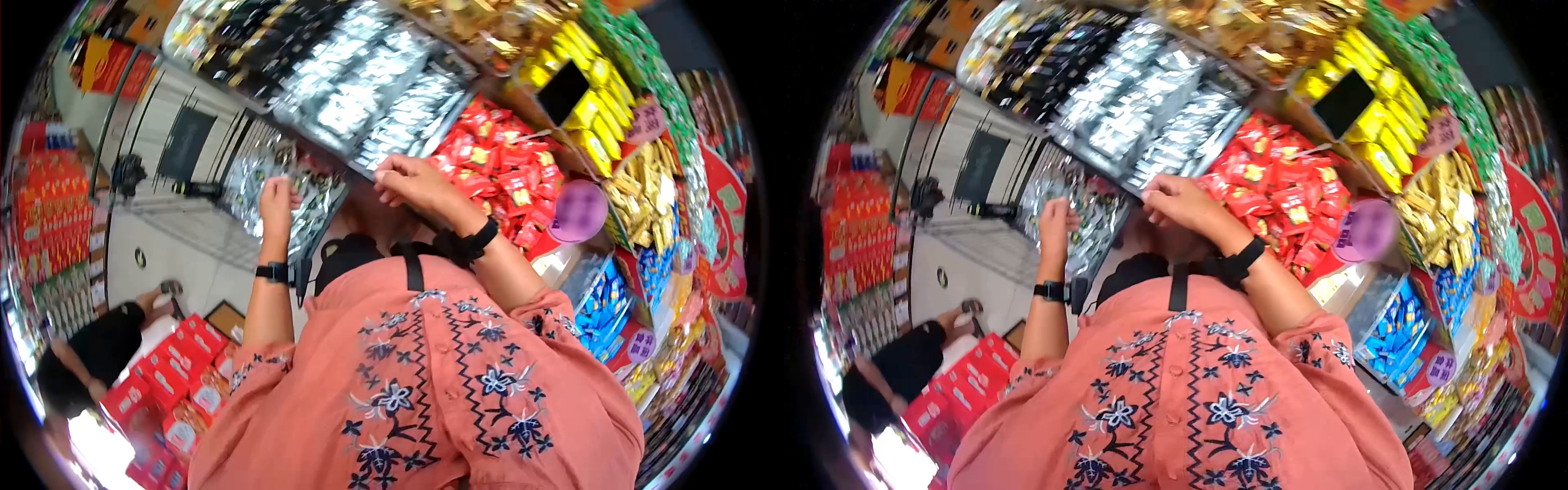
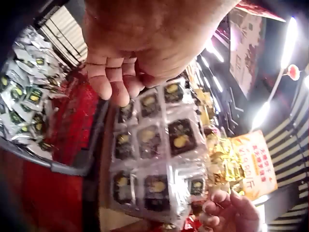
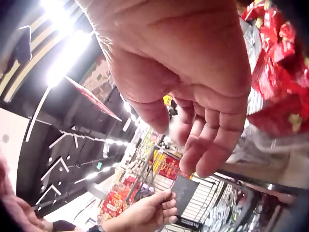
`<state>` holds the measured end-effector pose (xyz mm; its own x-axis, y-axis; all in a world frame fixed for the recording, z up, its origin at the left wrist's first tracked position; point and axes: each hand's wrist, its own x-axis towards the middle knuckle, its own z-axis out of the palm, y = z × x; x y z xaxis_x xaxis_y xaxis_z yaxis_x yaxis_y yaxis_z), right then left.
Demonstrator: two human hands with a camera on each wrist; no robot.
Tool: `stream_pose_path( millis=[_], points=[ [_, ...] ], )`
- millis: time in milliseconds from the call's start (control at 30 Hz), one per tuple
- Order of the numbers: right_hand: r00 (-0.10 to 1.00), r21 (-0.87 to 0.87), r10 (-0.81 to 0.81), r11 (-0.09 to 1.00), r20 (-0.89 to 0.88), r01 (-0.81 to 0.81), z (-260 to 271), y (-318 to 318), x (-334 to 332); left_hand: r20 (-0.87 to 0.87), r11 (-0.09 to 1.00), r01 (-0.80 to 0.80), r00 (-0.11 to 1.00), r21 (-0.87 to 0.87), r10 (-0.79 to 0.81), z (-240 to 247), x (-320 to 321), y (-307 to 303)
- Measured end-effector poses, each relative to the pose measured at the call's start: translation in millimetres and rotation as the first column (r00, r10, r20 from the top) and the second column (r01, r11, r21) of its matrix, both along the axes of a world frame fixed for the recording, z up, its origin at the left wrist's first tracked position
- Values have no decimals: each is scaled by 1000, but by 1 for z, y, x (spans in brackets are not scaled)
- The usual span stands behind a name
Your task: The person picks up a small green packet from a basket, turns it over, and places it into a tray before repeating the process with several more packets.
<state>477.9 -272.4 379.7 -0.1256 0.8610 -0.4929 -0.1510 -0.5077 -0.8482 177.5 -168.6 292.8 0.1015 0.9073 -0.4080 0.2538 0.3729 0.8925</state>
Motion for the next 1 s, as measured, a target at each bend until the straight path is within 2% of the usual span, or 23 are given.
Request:
stream_pose_path(
  millis=[33,67,133,200,333,500,600,633,733,767,867,900,1000],
  points=[
    [998,-21,40,999,43,-39,-3,1,-3,-1,995,-43,999,-92,43,-5,-14,-4],
    [990,-56,125,991,59,-122,-10,3,-27,82,983,-84,992,-164,98,-20,-47,-11],
    [987,-116,154,982,50,-147,-16,8,-38,-39,968,-103,995,-230,97,-25,-67,-12],
    [980,-140,201,970,7,-198,-27,15,-49,-67,959,-127,991,-253,113,-36,-88,-8],
    [977,-155,210,967,39,-202,-31,24,-67,-113,942,-166,984,-291,138,-64,-114,2],
    [977,-227,214,951,-10,-210,-43,38,-88,-248,945,-86,969,-316,5,-126,-134,25],
    [978,-275,204,938,-46,-209,-52,40,-99,-551,991,132,827,-9,-115,-155,-138,38],
    [978,-277,205,938,-47,-210,-57,40,-101,-587,997,77,806,-31,-81,-162,-135,41],
    [982,-317,178,930,-59,-188,-64,42,-106,-698,991,94,716,95,-1,-189,-133,50],
    [984,-323,167,929,-65,-179,-68,42,-107,-730,992,125,676,-13,-95,-199,-135,59],
    [987,-358,144,920,-73,-161,-80,43,-112,-814,966,257,554,-36,-177,-199,-130,72],
    [987,-361,140,919,-74,-157,-80,44,-114,-789,955,219,541,-202,-291,-195,-126,81],
    [987,-394,122,906,-105,-154,-93,43,-117,-798,916,283,459,-285,-391,-225,-129,93]
  ],
)
